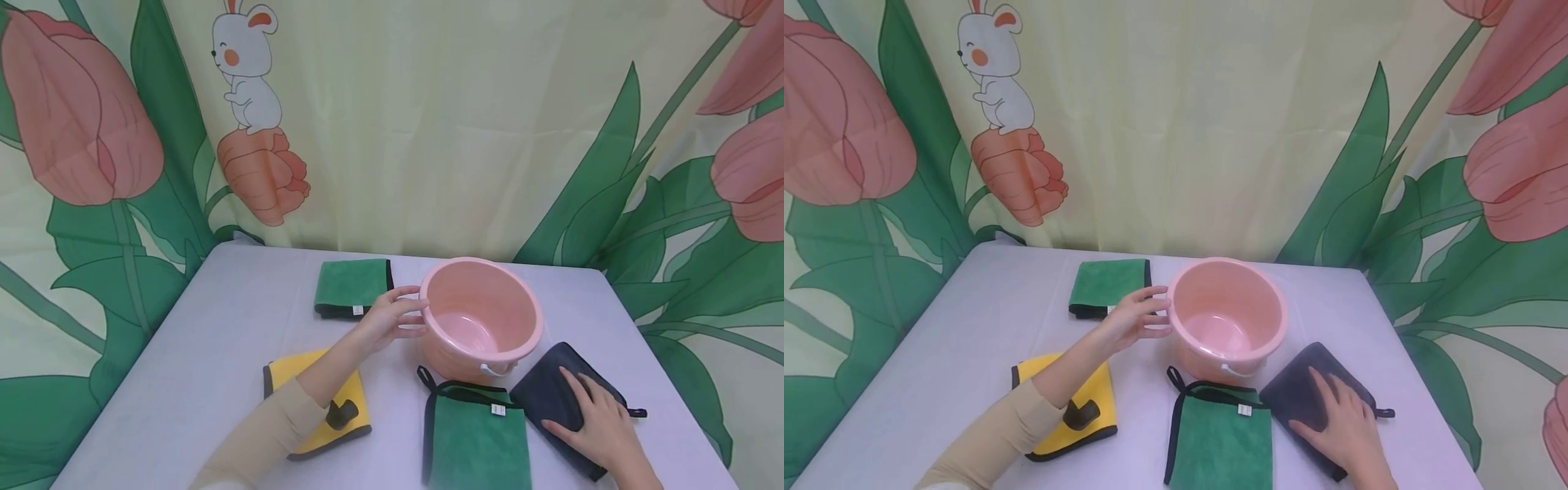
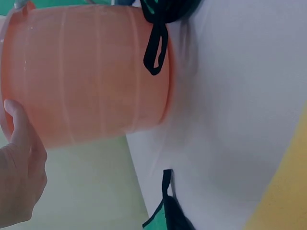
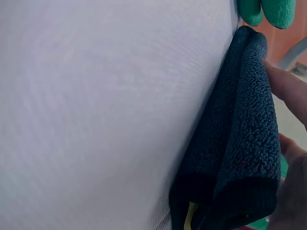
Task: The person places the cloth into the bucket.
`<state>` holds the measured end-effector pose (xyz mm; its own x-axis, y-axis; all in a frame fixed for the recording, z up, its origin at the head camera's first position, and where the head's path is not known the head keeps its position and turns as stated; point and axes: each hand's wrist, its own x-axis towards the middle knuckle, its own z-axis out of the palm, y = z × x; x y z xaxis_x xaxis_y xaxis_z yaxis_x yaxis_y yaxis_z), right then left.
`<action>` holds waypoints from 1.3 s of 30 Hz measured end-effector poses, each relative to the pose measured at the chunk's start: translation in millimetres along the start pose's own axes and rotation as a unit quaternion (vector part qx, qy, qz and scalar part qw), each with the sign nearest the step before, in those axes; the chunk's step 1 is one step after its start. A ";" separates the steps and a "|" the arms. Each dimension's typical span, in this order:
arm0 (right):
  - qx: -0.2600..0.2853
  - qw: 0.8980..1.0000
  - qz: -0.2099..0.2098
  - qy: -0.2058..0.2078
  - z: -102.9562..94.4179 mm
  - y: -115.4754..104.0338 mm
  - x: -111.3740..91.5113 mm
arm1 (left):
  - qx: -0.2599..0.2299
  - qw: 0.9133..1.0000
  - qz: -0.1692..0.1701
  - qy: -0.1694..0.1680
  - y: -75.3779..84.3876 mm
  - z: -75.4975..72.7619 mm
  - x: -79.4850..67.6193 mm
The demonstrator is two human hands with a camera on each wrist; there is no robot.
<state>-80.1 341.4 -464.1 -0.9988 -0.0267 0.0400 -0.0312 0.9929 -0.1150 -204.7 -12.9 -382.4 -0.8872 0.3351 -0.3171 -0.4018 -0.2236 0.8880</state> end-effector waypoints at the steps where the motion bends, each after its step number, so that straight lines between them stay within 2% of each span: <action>1: -0.003 1.000 -0.003 -0.008 0.3 -0.4 -0.4 | 0.001 1.000 0.001 0.001 -0.6 0.7 0.0; 7: -0.007 0.999 -0.009 -0.040 3.6 -1.6 0.1 | 0.011 1.000 0.008 -0.002 -2.4 5.2 0.4; 15: 0.003 0.998 -0.008 -0.059 7.1 2.5 6.6 | 0.023 1.000 0.007 0.006 -3.0 7.0 1.8; 22: 0.003 0.995 -0.006 -0.098 7.4 1.3 14.4 | 0.021 1.000 0.005 0.008 -4.2 6.8 3.8; 28: -0.015 0.997 -0.031 -0.075 8.8 -3.0 16.5 | 0.024 1.000 0.008 0.011 -5.4 6.7 4.7; 34: -0.023 0.996 -0.040 -0.071 4.6 -3.9 19.4 | 0.018 1.000 0.011 0.007 -4.5 7.6 3.6; 39: -0.014 0.999 -0.044 -0.014 -8.9 -0.7 18.7 | 0.023 1.000 0.011 0.009 -3.9 8.4 2.7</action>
<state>-98.5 341.2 -454.4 -0.9929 -0.1170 0.0209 -0.1184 0.9894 -0.0837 -203.6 -3.4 -384.0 -0.8998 0.3135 -0.3036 -0.3720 -0.1873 0.9091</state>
